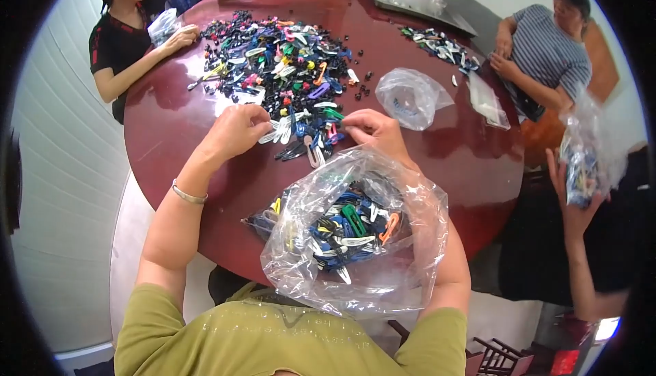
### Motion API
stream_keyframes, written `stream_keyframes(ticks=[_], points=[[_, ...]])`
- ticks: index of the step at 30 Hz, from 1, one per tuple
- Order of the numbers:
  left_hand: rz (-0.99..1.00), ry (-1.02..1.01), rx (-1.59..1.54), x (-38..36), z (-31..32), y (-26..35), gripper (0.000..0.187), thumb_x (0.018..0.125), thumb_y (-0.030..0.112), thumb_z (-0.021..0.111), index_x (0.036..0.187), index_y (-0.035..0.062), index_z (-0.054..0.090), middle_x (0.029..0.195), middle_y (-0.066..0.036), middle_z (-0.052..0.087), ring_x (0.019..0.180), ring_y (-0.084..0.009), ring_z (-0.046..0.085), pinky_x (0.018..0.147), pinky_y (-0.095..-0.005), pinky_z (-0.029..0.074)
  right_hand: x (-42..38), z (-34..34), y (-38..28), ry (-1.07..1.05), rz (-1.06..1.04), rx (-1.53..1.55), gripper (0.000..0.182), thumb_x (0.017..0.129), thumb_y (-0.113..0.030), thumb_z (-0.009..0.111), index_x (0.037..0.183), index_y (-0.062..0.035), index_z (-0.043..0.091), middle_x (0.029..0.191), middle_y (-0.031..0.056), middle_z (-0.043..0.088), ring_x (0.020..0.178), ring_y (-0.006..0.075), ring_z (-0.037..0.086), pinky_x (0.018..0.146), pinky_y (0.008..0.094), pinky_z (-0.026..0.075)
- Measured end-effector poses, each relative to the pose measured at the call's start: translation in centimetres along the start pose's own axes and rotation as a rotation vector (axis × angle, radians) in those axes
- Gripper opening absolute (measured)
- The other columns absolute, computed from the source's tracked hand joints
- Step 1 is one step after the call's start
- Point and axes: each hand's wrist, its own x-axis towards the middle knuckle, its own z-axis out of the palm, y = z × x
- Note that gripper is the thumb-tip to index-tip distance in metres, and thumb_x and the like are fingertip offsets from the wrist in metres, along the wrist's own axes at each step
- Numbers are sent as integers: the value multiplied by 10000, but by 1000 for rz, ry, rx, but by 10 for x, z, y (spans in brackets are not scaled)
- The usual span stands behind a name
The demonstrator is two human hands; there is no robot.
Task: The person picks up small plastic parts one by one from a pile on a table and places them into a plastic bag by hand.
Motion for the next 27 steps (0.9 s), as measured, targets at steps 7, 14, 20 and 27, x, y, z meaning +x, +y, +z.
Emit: stream_keyframes(ticks=[7,14,20,27], points=[[67,4,89,-4,6,-2,164,738,160,684,829,23,682,737,-127,667,720,-295,648,676,-379,502,0,0,0,136,-17,54,141,795,21,626,918,-13,688,836,9,659,731,53,568,622,207,446],[126,38,220,-7,17,0,123,739,150,663,797,43,664,792,-128,648,807,-316,628,719,-409,494,-1,0,-6,241,1,65,96,829,11,657,912,-13,698,795,-27,637,701,30,538,607,178,421],[127,28,213,-5,20,-3,92,749,121,607,776,46,654,781,-144,643,800,-337,623,714,-425,497,0,0,-5,257,171,251,120,823,-4,672,940,-15,697,802,-14,659,722,37,574,640,184,454],[144,78,212,-6,20,-2,113,771,120,555,750,48,640,784,-171,643,785,-362,626,684,-455,499,-1,-31,-39,315,172,363,194,824,-3,667,1017,9,649,887,37,649,771,89,586,694,221,462]])
